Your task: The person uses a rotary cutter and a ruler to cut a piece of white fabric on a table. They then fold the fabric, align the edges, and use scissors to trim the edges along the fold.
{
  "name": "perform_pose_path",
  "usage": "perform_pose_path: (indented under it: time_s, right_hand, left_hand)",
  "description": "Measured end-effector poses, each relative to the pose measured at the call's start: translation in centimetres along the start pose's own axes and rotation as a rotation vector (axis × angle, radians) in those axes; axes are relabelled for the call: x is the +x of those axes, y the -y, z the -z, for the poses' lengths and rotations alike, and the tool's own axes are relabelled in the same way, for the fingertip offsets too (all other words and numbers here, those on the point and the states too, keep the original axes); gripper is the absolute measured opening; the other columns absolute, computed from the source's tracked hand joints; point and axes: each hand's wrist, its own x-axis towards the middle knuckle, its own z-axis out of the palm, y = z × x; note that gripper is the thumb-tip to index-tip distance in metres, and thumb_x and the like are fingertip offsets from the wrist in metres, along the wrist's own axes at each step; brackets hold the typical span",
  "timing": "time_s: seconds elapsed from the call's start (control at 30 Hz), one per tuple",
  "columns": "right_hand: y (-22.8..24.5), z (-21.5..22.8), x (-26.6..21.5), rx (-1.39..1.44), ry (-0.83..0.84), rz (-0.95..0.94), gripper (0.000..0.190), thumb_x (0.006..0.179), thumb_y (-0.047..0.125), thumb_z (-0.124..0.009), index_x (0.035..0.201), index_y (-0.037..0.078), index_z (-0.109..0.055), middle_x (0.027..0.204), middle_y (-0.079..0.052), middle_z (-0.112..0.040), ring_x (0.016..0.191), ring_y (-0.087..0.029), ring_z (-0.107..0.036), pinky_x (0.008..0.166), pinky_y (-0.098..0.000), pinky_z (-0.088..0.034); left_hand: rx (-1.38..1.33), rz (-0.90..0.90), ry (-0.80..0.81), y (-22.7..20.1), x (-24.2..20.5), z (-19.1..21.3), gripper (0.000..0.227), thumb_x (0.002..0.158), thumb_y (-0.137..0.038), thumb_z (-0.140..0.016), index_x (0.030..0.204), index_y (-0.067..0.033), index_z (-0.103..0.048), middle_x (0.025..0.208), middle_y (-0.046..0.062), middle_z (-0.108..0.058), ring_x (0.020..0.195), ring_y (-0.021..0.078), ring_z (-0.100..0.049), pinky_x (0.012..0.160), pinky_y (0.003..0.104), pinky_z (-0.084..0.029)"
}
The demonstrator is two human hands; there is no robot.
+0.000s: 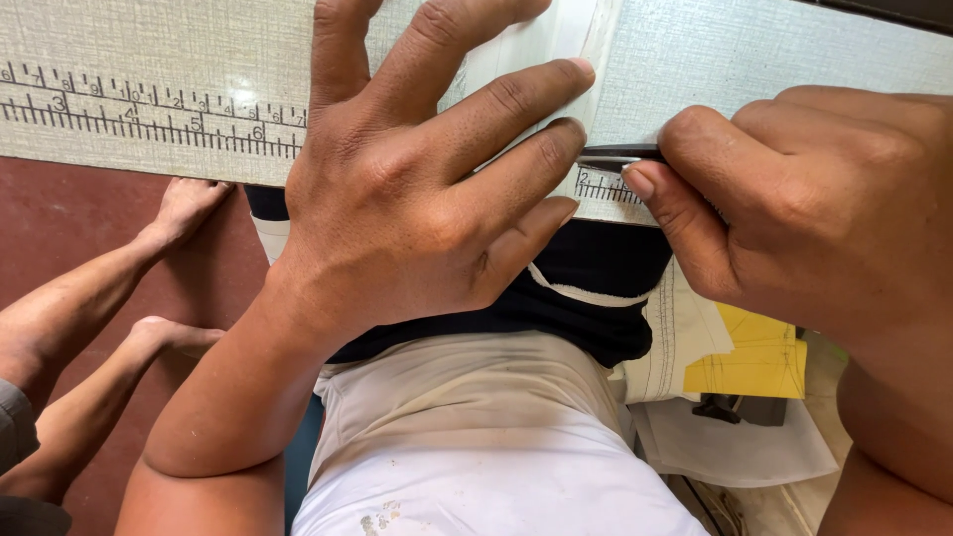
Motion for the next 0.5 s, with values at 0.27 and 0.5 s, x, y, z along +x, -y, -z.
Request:
perform_pose_path:
  time_s: [0.27,0.5]
  right_hand:
    - [0.0,-0.31,-0.04,-0.021,-0.034,0.022,0.041,0.131,0.032,-0.062,0.094,0.015,-0.06,0.065,0.001,-0.037,0.061,-0.025,-0.048,0.058,-0.0382,-0.031]
    - [-0.31,-0.34,0.39,-0.138,-0.067,0.083,0.047,0.136,0.037,-0.06,0.093,0.019,-0.057,0.068,0.0,-0.033,0.058,-0.024,-0.046,0.057,-0.0373,-0.03]
  left_hand:
    - [0.007,0.011,0.019,0.01,-0.13,0.07,0.02,0.116,-0.02,-0.064,0.106,-0.0035,-0.072,0.129,0.008,-0.074,0.126,0.0407,-0.062,0.104,0.057,-0.032]
    - [0.055,0.014,0.046,-0.04,-0.32,0.49,0.022,0.117,-0.02,-0.064,0.116,-0.0025,-0.078,0.132,0.01,-0.07,0.128,0.0395,-0.059,0.105,0.056,-0.032]
